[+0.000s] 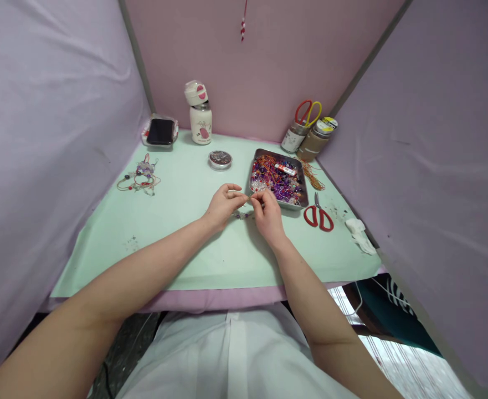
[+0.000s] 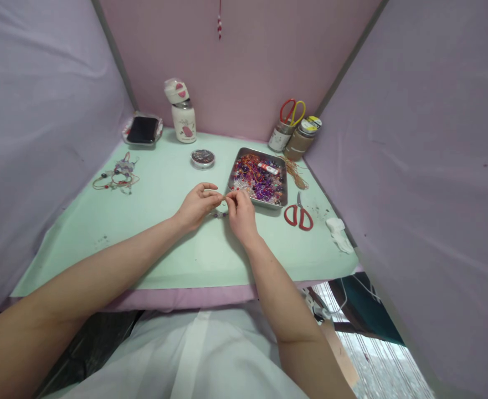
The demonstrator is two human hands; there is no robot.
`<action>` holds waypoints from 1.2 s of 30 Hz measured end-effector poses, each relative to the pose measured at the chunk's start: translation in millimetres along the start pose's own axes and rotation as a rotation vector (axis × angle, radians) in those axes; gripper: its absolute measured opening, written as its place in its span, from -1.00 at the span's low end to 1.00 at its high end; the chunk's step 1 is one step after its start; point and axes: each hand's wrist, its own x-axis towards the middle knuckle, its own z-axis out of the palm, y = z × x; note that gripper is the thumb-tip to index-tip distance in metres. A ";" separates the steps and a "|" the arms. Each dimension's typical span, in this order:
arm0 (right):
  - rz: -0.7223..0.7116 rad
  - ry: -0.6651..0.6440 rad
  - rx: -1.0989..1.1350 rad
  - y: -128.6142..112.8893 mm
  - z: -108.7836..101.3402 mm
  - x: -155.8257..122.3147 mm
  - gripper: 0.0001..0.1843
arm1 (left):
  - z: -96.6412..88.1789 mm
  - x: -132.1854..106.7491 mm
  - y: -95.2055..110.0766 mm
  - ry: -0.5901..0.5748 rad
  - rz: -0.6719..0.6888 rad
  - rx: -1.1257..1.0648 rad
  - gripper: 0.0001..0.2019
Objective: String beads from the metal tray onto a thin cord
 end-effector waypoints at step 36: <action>0.584 -0.071 0.514 2.7 3.5 1.5 -0.78 | -1.5 -0.3 -1.1 0.022 0.042 0.035 -0.65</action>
